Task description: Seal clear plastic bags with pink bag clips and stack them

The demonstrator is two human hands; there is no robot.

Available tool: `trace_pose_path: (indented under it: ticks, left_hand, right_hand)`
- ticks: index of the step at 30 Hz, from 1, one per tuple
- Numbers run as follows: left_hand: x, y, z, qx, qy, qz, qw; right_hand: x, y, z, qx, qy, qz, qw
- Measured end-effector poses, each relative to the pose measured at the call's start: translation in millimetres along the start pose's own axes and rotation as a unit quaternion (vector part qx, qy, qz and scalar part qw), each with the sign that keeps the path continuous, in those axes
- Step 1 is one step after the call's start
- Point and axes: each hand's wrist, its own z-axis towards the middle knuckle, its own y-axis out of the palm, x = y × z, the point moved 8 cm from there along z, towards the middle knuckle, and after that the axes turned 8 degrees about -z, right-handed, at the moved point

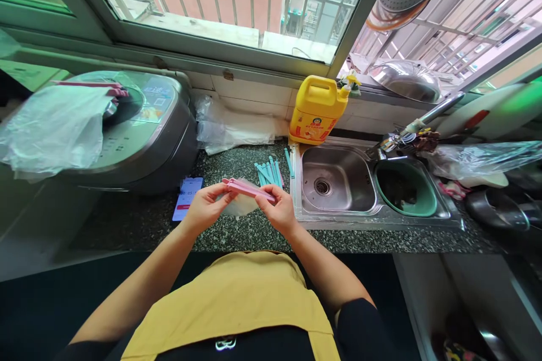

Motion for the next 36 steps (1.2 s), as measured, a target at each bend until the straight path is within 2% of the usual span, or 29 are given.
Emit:
trace_pose_path:
  ticks: [4,13,15,18,22,36]
  left_hand:
    - [-2.1,-3.2,-0.4,0.004,-0.006,-0.012,1.000]
    - [-22.5,-10.5,-4.1,0.019,-0.046,-0.066,0.997]
    - [-15.6,-17.5,-3.0,0.035,-0.025,-0.047,0.998]
    - [6.9,-30.6,-1.9,0.069,0.049,0.021,0.996]
    - [29.3,-37.8,-3.5,0.079,0.114,0.103,0.985]
    - [30.1,-34.4,-6.5,0.046,0.111,0.115,0.986]
  right_hand:
    - [-3.3,5.9,1.3,0.013,0.003,0.001,1.000]
    - [-0.6,9.8,6.0,0.031,0.012,0.023,0.999]
    - [-2.2,10.7,6.5,0.024,0.008,0.015,1.000]
    - [-7.2,12.0,6.6,0.015,-0.011,-0.003,1.000]
    - [-12.7,13.8,6.5,0.004,-0.033,-0.025,0.999]
    - [-11.1,16.4,2.6,-0.027,-0.056,-0.035,0.997]
